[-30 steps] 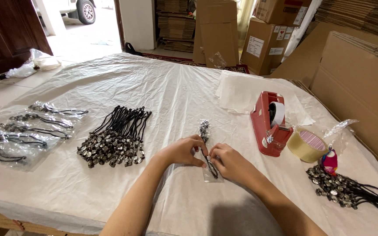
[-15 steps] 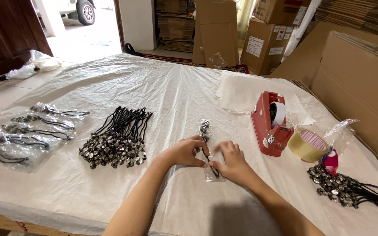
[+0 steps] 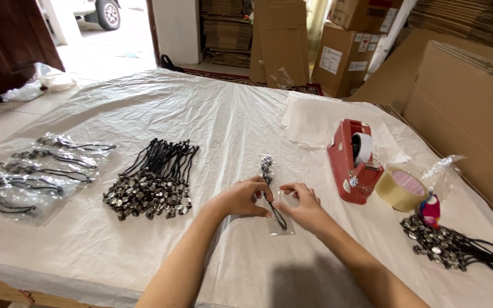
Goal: Manually packaging individual lanyards into small plastic bags at a workstation.
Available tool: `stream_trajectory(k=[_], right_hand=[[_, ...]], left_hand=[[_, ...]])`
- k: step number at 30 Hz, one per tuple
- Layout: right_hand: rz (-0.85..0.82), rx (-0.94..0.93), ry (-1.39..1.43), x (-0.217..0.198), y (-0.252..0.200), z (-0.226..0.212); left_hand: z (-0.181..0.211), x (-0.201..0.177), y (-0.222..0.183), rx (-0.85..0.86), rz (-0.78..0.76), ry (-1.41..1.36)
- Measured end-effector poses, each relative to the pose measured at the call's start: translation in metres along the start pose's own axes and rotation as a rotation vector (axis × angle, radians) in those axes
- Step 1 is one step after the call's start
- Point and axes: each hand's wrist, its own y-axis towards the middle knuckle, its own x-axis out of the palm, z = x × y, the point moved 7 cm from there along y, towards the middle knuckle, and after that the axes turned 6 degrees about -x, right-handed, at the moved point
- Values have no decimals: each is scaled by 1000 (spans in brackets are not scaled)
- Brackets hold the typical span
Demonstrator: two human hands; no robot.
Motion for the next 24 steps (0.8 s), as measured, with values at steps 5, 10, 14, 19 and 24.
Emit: stream_trajectory(k=[5,10,14,19,24], right_hand=[[56,-39,-156,4,2,-2],[23,-94,109,-10,-1,-10],[-33,-179,190,-38,-31,-60],[-305,-635,-58,-28,-58,-106],[-121,-604,-37,-49,-52,-113]], left_hand=[[-5,3,3,16,9,-1],[-2,-1,3,31,26,-52],[-14,-5,9,49,103,-66],[-37,-11,14,-22,213,144],[-26,-19,8,-13,268,204]])
